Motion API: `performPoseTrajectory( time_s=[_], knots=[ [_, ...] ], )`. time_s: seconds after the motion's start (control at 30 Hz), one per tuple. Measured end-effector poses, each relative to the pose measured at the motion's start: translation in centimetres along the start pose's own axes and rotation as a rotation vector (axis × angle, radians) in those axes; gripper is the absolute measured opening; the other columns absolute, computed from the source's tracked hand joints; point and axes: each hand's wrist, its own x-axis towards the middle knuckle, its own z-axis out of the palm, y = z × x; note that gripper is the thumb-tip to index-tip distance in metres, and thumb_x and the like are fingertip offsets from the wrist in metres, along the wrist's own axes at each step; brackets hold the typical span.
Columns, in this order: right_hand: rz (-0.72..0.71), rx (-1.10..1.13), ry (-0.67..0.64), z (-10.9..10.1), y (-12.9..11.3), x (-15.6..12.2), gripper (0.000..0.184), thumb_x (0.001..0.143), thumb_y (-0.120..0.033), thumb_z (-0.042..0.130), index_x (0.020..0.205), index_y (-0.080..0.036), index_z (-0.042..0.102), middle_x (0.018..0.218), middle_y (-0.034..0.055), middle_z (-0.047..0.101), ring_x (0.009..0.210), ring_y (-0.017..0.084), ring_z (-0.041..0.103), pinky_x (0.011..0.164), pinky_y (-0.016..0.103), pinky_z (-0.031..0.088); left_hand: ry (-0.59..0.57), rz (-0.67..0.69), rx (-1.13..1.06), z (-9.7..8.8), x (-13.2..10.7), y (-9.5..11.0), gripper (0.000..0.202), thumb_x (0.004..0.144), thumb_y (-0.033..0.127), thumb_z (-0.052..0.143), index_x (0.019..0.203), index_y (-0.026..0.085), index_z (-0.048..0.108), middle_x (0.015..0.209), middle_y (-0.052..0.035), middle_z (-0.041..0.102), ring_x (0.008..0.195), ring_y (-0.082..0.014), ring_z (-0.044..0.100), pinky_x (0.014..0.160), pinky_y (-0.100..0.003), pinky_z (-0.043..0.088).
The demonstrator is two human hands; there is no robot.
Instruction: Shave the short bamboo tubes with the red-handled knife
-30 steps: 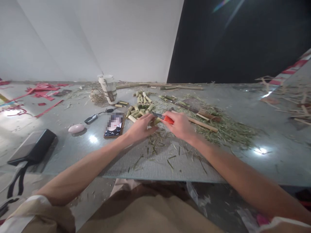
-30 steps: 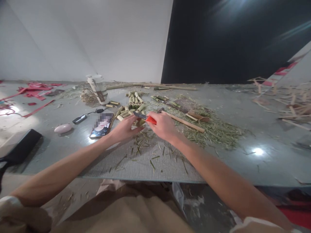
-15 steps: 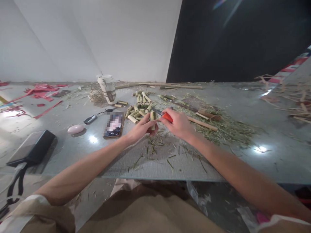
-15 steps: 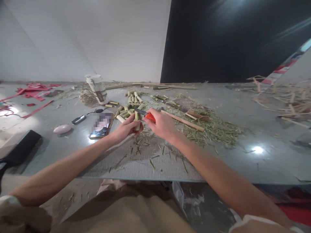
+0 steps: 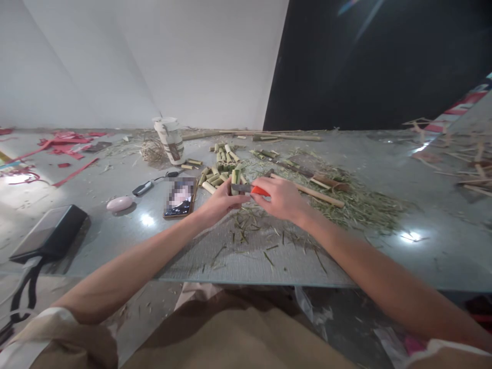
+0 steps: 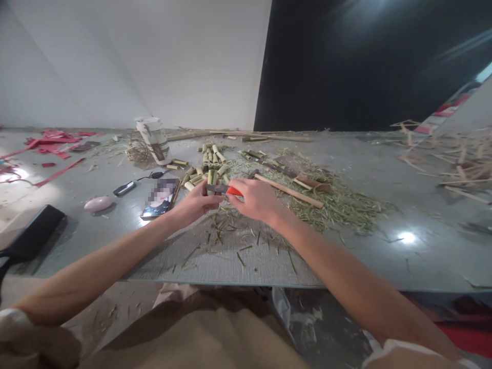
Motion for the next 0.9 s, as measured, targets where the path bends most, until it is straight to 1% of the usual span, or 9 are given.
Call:
performPoseTrajectory(
  time_s=[0.13,0.3,0.4,0.53,0.63,0.73,0.8,0.9],
  knots=[
    [-0.039,-0.031,0.030,-0.3,0.1,0.0,0.022,0.097,-0.034,0.051,0.106,-0.021,0.066,0.100,0.0040,0.074,0.080,0.019,0.061,0.074,0.035,0.041,-0.012,0.001,0.001,0.0,0.0,-0.3,0.040,0.071,0.016,0.086,0.097,0.020,0.057,0.081,0.0035,0.054,0.065,-0.0078,0.044,0.058,-0.028,0.029],
    [-0.073,-0.061,0.041,-0.3,0.1,-0.1,0.020,0.098,-0.033,0.052,0.102,-0.022,0.068,0.097,0.0026,0.074,0.077,0.018,0.060,0.073,0.034,0.040,-0.001,0.002,0.026,-0.2,0.1,-0.6,0.037,0.075,0.021,0.086,0.096,0.019,0.056,0.077,0.0039,0.052,0.061,-0.0075,0.041,0.057,-0.029,0.028],
    [-0.090,-0.075,0.045,-0.2,0.1,-0.1,0.024,0.102,-0.035,0.049,0.106,-0.022,0.069,0.100,0.0034,0.075,0.077,0.018,0.061,0.073,0.034,0.041,-0.008,0.026,0.068,-0.5,0.2,-0.7,0.034,0.079,0.026,0.085,0.095,0.019,0.056,0.073,0.0045,0.048,0.059,-0.0078,0.038,0.057,-0.029,0.026],
    [-0.098,-0.096,0.061,-0.4,-0.1,-0.2,0.029,0.106,-0.037,0.046,0.114,-0.021,0.068,0.106,0.0055,0.076,0.080,0.018,0.063,0.071,0.034,0.042,-0.035,0.098,0.129,-0.6,0.3,-0.6,0.033,0.082,0.033,0.082,0.094,0.020,0.055,0.071,0.0054,0.042,0.057,-0.0084,0.032,0.055,-0.030,0.022],
    [-0.092,-0.115,0.079,-0.6,-0.6,-0.1,0.029,0.106,-0.038,0.047,0.117,-0.020,0.068,0.105,0.0059,0.076,0.083,0.019,0.066,0.069,0.034,0.042,-0.046,0.121,0.169,-0.5,0.1,-0.2,0.033,0.085,0.037,0.079,0.085,0.020,0.051,0.066,0.0065,0.033,0.056,-0.0088,0.027,0.055,-0.031,0.019],
    [-0.057,-0.141,0.111,-0.8,-1.4,-0.1,0.030,0.107,-0.037,0.046,0.120,-0.020,0.067,0.107,0.0062,0.077,0.083,0.019,0.067,0.067,0.033,0.041,-0.002,0.126,0.224,-0.3,0.0,0.1,0.044,0.088,0.042,0.077,0.072,0.021,0.041,0.063,0.0067,0.028,0.055,-0.0089,0.025,0.054,-0.031,0.018],
    [-0.018,-0.163,0.137,-0.8,-1.9,-0.2,0.031,0.107,-0.037,0.045,0.118,-0.020,0.067,0.108,0.0065,0.077,0.081,0.019,0.067,0.064,0.034,0.039,0.063,0.121,0.258,-0.1,0.0,0.1,0.047,0.088,0.044,0.077,0.071,0.022,0.039,0.062,0.0066,0.029,0.054,-0.0088,0.026,0.053,-0.030,0.018],
    [0.066,-0.195,0.186,-0.8,-2.1,-0.2,0.033,0.108,-0.038,0.042,0.117,-0.020,0.068,0.105,0.0078,0.077,0.077,0.020,0.067,0.059,0.034,0.034,0.171,0.072,0.311,-0.2,0.0,-0.2,0.047,0.090,0.050,0.072,0.070,0.022,0.040,0.059,0.0062,0.031,0.051,-0.0087,0.027,0.051,-0.030,0.017]
  ],
)
